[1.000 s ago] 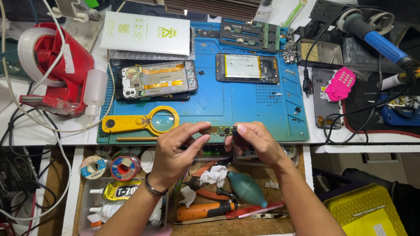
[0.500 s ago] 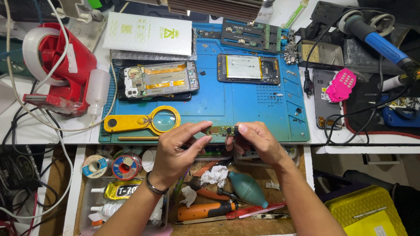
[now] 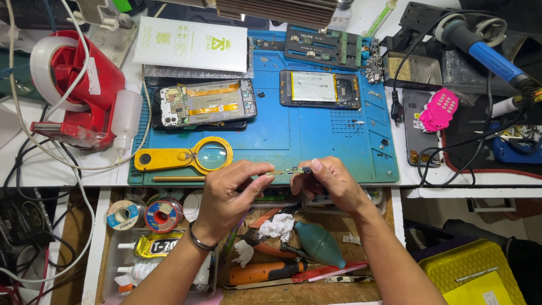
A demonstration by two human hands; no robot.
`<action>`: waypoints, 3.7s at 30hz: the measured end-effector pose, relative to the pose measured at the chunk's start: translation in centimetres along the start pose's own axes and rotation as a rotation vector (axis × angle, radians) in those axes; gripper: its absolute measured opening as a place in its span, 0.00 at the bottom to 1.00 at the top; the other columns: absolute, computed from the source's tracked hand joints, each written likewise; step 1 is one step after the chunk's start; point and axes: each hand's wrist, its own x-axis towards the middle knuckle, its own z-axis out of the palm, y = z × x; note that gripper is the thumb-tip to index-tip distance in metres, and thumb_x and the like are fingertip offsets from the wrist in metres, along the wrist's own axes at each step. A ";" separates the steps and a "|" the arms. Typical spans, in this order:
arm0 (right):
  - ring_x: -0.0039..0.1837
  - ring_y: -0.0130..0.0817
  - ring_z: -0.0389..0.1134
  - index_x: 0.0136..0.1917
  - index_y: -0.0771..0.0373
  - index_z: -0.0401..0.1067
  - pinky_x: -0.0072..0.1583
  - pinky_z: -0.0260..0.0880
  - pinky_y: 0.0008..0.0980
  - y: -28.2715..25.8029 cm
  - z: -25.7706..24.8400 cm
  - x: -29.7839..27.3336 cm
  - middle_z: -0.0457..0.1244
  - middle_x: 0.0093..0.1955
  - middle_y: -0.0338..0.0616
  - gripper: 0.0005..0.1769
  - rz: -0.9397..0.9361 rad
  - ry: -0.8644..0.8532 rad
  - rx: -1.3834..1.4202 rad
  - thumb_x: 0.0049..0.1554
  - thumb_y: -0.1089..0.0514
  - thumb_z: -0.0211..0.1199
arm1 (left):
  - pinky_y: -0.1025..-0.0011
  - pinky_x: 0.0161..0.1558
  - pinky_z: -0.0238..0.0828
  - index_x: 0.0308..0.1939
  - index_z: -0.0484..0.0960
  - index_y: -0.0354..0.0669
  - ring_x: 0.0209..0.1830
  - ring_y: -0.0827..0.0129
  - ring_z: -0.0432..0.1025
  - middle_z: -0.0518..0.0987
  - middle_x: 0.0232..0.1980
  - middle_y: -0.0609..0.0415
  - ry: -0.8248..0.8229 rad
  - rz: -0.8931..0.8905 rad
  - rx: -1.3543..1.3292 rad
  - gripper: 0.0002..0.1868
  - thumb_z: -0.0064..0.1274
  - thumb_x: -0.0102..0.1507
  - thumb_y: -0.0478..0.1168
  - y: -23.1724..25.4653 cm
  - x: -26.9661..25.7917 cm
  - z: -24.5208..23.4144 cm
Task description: Cleaning a mobile phone motherboard using a toothbrush and cleaning solution.
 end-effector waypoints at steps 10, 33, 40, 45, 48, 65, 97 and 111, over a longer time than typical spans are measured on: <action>0.29 0.30 0.64 0.40 0.63 0.79 0.34 0.62 0.28 1.6 0.1 -0.2 0.68 0.29 0.47 0.40 0.084 0.076 0.018 0.70 0.41 0.31 | 0.73 0.26 0.73 0.39 0.89 0.43 0.18 0.68 0.75 0.79 0.21 0.54 0.001 0.018 0.023 0.05 0.58 0.64 0.33 1.0 0.5 0.0; 0.28 0.28 0.66 0.43 0.65 0.75 0.33 0.64 0.22 0.8 0.3 -0.3 0.67 0.30 0.47 0.15 0.038 0.170 -0.008 0.67 0.57 0.54 | 0.70 0.30 0.80 0.69 0.73 0.39 0.27 0.66 0.80 0.85 0.42 0.44 -0.038 -0.033 0.048 0.28 0.60 0.65 0.31 -0.1 -0.8 -0.5; 0.30 0.25 0.63 0.45 0.57 0.70 0.33 0.58 0.19 0.6 -0.2 0.0 0.68 0.34 0.42 0.11 0.227 0.274 0.029 0.66 0.50 0.57 | 0.54 0.18 0.63 0.30 0.81 0.60 0.21 0.48 0.77 0.81 0.22 0.54 -0.775 -0.108 1.141 0.18 0.52 0.68 0.61 -2.0 -8.0 0.2; 0.30 0.27 0.66 0.52 0.57 0.69 0.33 0.59 0.20 0.2 -0.1 0.1 0.74 0.41 0.52 0.05 0.270 0.289 0.061 0.64 0.56 0.57 | 0.61 0.27 0.64 0.24 0.81 0.60 0.25 0.59 0.76 0.80 0.22 0.61 -0.821 -0.182 1.379 0.08 0.59 0.55 0.37 -6.6 -12.6 0.6; 0.30 0.27 0.66 0.51 0.58 0.66 0.32 0.62 0.21 0.0 -0.4 0.2 0.73 0.42 0.52 0.05 0.260 0.278 0.081 0.64 0.56 0.56 | 0.59 0.34 0.66 0.32 0.80 0.56 0.28 0.57 0.78 0.82 0.24 0.58 -0.798 -0.271 1.382 0.05 0.53 0.57 0.37 -5.4 -11.6 1.0; 0.29 0.25 0.67 0.58 0.63 0.70 0.30 0.63 0.18 0.9 -0.3 0.2 0.73 0.41 0.54 0.13 0.222 0.291 0.155 0.64 0.55 0.58 | 0.68 0.22 0.67 0.58 0.71 0.45 0.21 0.61 0.72 0.78 0.32 0.53 -0.246 -0.031 0.470 0.11 0.45 0.71 0.36 3.5 -2.1 -0.4; 0.69 0.43 0.59 0.44 0.65 0.74 0.66 0.65 0.43 0.2 3.1 -1.4 0.58 0.66 0.56 0.12 -0.023 -0.071 0.322 0.60 0.53 0.66 | 0.70 0.39 0.83 0.54 0.79 0.37 0.30 0.81 0.73 0.85 0.45 0.43 0.058 -0.405 -0.503 0.14 0.48 0.71 0.44 2.7 1.7 2.6; 0.45 0.38 0.73 0.45 0.71 0.72 0.47 0.78 0.40 -1.8 5.3 -1.2 0.69 0.43 0.54 0.11 0.087 -0.185 0.538 0.61 0.59 0.65 | 0.60 0.32 0.82 0.54 0.84 0.45 0.34 0.57 0.84 0.87 0.34 0.41 -0.238 -0.472 0.052 0.18 0.46 0.70 0.50 4.2 1.0 -1.0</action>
